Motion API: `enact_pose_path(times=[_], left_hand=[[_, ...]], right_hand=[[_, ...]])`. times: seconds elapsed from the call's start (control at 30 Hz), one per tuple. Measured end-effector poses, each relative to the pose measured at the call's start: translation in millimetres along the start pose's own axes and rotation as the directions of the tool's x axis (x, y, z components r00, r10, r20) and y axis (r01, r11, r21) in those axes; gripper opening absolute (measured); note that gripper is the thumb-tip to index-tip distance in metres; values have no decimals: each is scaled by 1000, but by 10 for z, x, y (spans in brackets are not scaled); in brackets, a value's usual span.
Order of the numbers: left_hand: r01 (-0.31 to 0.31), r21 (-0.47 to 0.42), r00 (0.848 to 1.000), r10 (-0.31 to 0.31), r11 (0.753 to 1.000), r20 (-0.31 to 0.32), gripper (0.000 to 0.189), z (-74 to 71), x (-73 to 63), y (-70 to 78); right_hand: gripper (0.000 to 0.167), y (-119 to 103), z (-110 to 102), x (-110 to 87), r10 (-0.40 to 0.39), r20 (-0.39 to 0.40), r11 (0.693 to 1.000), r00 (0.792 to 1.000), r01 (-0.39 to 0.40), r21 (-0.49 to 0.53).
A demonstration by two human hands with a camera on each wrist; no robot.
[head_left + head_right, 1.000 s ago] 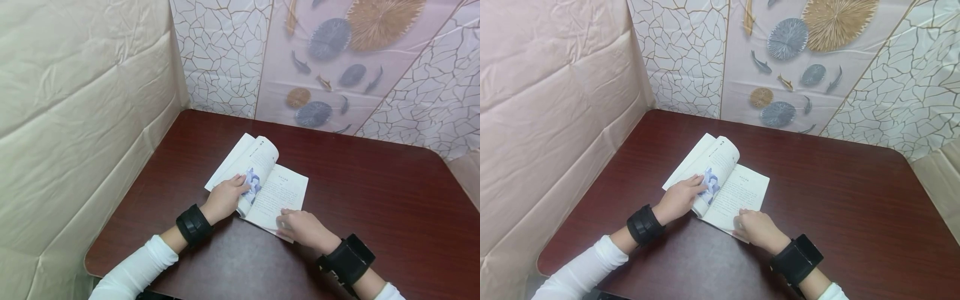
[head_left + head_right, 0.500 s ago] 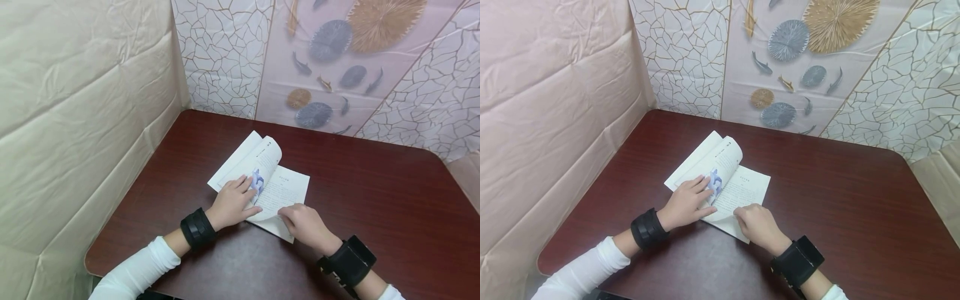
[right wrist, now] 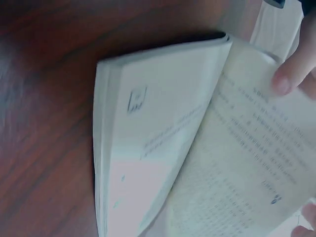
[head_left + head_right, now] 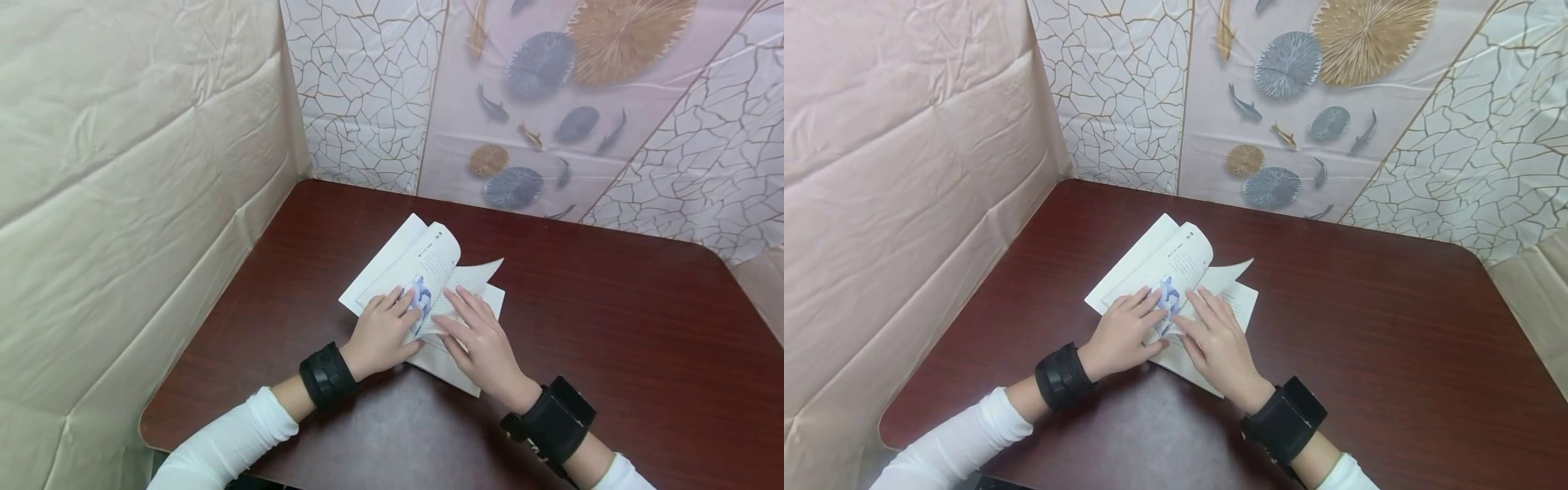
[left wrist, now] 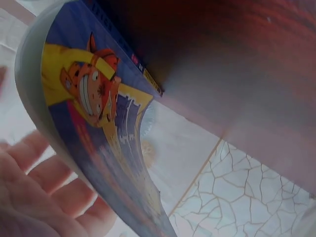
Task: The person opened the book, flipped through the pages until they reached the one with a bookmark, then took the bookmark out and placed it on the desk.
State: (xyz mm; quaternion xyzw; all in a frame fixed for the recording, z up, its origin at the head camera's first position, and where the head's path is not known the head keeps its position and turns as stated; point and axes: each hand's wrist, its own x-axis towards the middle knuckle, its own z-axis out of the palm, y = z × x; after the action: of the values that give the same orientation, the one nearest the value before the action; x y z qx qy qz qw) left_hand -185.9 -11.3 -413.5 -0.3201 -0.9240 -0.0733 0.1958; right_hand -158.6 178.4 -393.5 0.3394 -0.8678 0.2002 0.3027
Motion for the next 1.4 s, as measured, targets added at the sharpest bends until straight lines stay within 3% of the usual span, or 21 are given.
enact_pose_path(times=[0.1, 0.17, 0.2, 0.27, 0.33, 0.4, 0.47, 0.5, 0.6, 0.73, 0.9, 1.07, 1.27, 1.4], left_hand=[[42, -41, 998, -44, 998, -46, 49, 21, 7, -1], [68, -76, 995, -73, 995, -72, 54, 26, 14, -7], [81, -97, 993, -89, 992, -82, 58, 29, 18, -13], [102, -129, 988, -115, 986, -99, 63, 31, 24, -27], [118, -155, 984, -137, 981, -116, 67, 31, 27, -46], [140, -182, 977, -166, 973, -134, 69, 29, 30, -66], [166, -184, 970, -195, 969, -148, 71, 27, 30, -91], [179, -183, 966, -208, 967, -155, 71, 25, 29, -105], [200, -156, 961, -224, 967, -162, 70, 20, 26, -149], [207, -128, 965, -224, 970, -135, 56, 34, 21, -202], [225, -81, 973, -228, 971, -38, 34, 30, 32, -253], [201, -54, 978, -197, 978, 67, 28, 2, 68, -285], [137, -182, 991, -135, 974, 21, 26, -5, 69, -269], [163, -218, 986, -166, 962, 8, 22, 19, 47, -256]], right_hand=[[59, -12, 11, -5, 95, -21, 996, 995, -95, 3], [67, -6, 12, -35, 176, 64, 984, 982, -175, -20], [69, 0, 11, -58, 219, 139, 976, 966, -215, -40], [71, 12, 14, -110, 272, 324, 962, 906, -257, -88], [74, 24, 26, -167, 295, 507, 955, 810, -265, -131], [76, 33, 41, -209, 298, 621, 953, 725, -267, -146], [76, 42, 64, -234, 303, 676, 950, 672, -272, -155], [76, 46, 73, -240, 305, 686, 949, 660, -274, -159], [72, 51, 89, -233, 311, 691, 948, 652, -267, -174], [68, 47, 84, -212, 306, 695, 950, 651, -251, -183], [66, 54, 80, -217, 290, 699, 955, 654, -244, -168], [64, 87, 76, -222, 264, 704, 962, 659, -232, -144], [59, 146, 34, -220, 205, 700, 975, 684, -205, -86], [53, 178, 15, -218, 202, 713, 976, 672, -201, -87]])
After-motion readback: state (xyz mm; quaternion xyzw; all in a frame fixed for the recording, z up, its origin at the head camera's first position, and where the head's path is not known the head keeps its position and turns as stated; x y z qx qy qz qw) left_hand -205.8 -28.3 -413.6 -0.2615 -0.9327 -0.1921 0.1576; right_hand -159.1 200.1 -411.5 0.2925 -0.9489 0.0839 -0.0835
